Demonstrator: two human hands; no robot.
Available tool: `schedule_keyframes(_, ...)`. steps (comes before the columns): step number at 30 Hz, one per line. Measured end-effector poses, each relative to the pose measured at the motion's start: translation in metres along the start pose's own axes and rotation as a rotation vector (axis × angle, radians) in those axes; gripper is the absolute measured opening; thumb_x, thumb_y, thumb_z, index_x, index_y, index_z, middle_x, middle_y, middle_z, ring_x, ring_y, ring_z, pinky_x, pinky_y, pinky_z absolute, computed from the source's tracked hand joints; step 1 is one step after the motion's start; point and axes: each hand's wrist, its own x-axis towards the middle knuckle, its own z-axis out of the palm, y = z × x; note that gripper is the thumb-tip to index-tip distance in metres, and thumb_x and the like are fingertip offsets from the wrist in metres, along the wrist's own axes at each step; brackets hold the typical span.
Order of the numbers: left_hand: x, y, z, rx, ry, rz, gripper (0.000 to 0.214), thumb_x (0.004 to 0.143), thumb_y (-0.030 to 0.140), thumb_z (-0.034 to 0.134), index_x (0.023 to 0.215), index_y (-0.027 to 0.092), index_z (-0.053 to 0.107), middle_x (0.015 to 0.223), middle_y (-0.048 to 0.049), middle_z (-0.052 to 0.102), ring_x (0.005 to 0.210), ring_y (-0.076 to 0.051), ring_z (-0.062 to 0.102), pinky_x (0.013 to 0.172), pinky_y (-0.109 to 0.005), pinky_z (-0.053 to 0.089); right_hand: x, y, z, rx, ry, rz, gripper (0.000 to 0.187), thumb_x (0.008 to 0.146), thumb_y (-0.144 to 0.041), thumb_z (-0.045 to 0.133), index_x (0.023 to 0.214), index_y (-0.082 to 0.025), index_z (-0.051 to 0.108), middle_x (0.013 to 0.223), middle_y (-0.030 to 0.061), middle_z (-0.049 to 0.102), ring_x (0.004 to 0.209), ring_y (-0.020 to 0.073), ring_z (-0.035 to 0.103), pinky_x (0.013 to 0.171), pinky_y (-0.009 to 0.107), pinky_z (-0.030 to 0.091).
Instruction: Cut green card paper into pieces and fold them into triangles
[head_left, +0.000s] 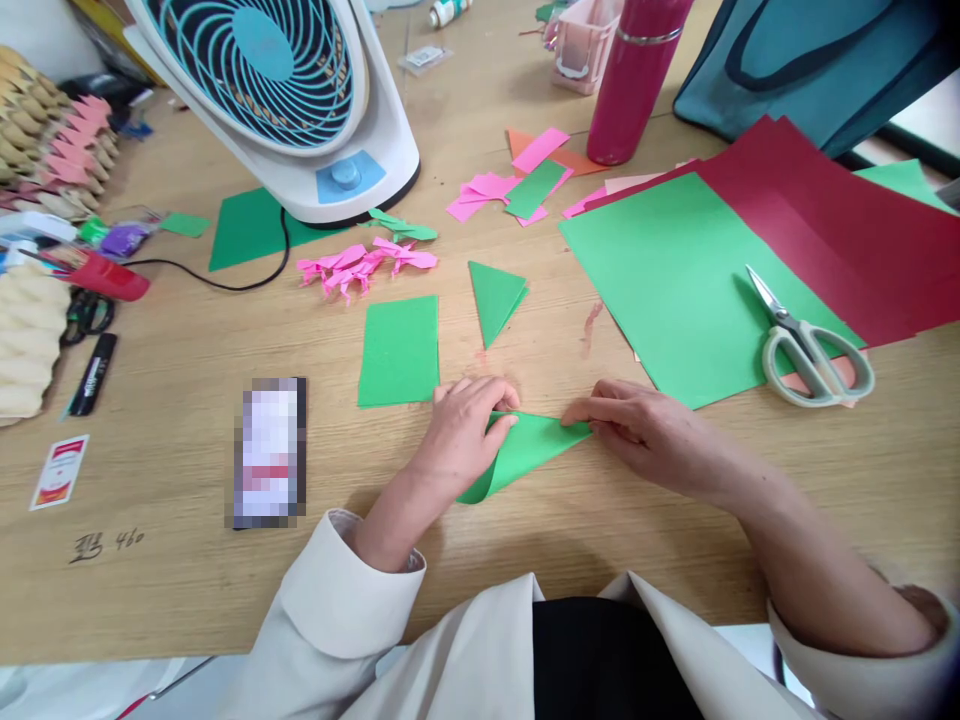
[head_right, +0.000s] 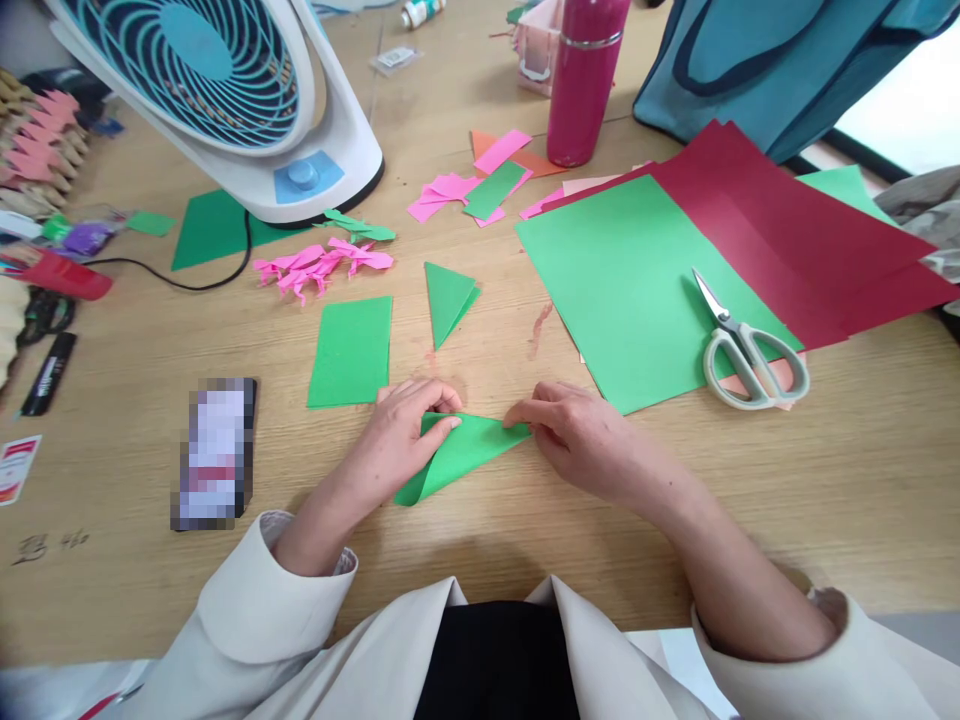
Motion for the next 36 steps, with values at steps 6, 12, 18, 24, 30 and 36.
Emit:
schedule_keyframes(6, 0.002, -0.001, -0.001, 0.155, -0.001, 0.130, 0.015, 0.088, 0.015, 0.061, 0.098, 0.024, 0.068, 0.107, -0.0052, 0.060, 0.109, -0.024, 0.052, 0.089, -0.039, 0.035, -0.001, -0.001, 0.000, -0.014, -0.011, 0.008, 0.040, 0.085, 0.000, 0.044, 0.108, -0.023, 0.068, 0.084, 0.0031, 0.057, 0.080, 0.0168, 0.058, 0.072, 0.027, 0.042)
schedule_keyframes(12, 0.002, 0.003, -0.013, 0.235, -0.108, 0.311, 0.025, 0.095, 0.013, 0.049, 0.097, 0.023, 0.072, 0.096, -0.0039, 0.061, 0.099, -0.021, 0.052, 0.087, -0.038, 0.037, -0.001, -0.004, 0.000, -0.062, 0.006, 0.017, 0.042, 0.084, -0.001, 0.045, 0.109, -0.023, 0.069, 0.086, 0.0041, 0.057, 0.081, 0.0180, 0.059, 0.072, 0.029, 0.044)
schedule_keyframes(18, -0.008, 0.032, -0.018, 0.387, -0.253, 0.277, 0.023, 0.092, 0.015, 0.047, 0.090, 0.014, 0.070, 0.100, -0.0087, 0.063, 0.100, -0.024, 0.055, 0.088, -0.040, 0.042, -0.002, -0.005, 0.000, -0.072, 0.040, -0.048, 0.046, 0.082, 0.003, 0.045, 0.109, -0.021, 0.072, 0.091, 0.0065, 0.056, 0.087, 0.0191, 0.058, 0.079, 0.032, 0.046)
schedule_keyframes(24, -0.023, 0.056, 0.007, 0.526, -0.179, 0.153, 0.031, 0.097, 0.030, 0.045, 0.108, 0.010, 0.066, 0.102, -0.0139, 0.063, 0.098, -0.029, 0.060, 0.087, -0.043, 0.047, -0.004, -0.010, 0.005, -0.095, 0.053, -0.148, 0.038, 0.087, 0.002, 0.042, 0.100, -0.016, 0.073, 0.092, 0.0087, 0.059, 0.087, 0.0199, 0.056, 0.080, 0.034, 0.046)
schedule_keyframes(30, -0.036, 0.062, 0.028, 0.623, -0.108, 0.141, 0.047, 0.094, 0.036, 0.054, 0.133, 0.010, 0.056, 0.111, -0.0191, 0.063, 0.107, -0.032, 0.060, 0.095, -0.047, 0.046, -0.011, -0.016, 0.015, -0.238, 0.095, -0.154, 0.035, 0.089, -0.001, 0.042, 0.103, -0.015, 0.071, 0.093, 0.0107, 0.061, 0.085, 0.0218, 0.053, 0.078, 0.035, 0.044)
schedule_keyframes(36, -0.045, 0.060, 0.043, 0.638, -0.069, 0.095, 0.055, 0.095, 0.036, 0.054, 0.142, 0.009, 0.048, 0.133, -0.0226, 0.056, 0.120, -0.034, 0.055, 0.099, -0.048, 0.045, -0.018, -0.020, 0.022, -0.323, 0.134, -0.135, 0.035, 0.092, -0.005, 0.044, 0.117, -0.014, 0.067, 0.100, 0.0116, 0.062, 0.088, 0.0238, 0.054, 0.077, 0.037, 0.042)
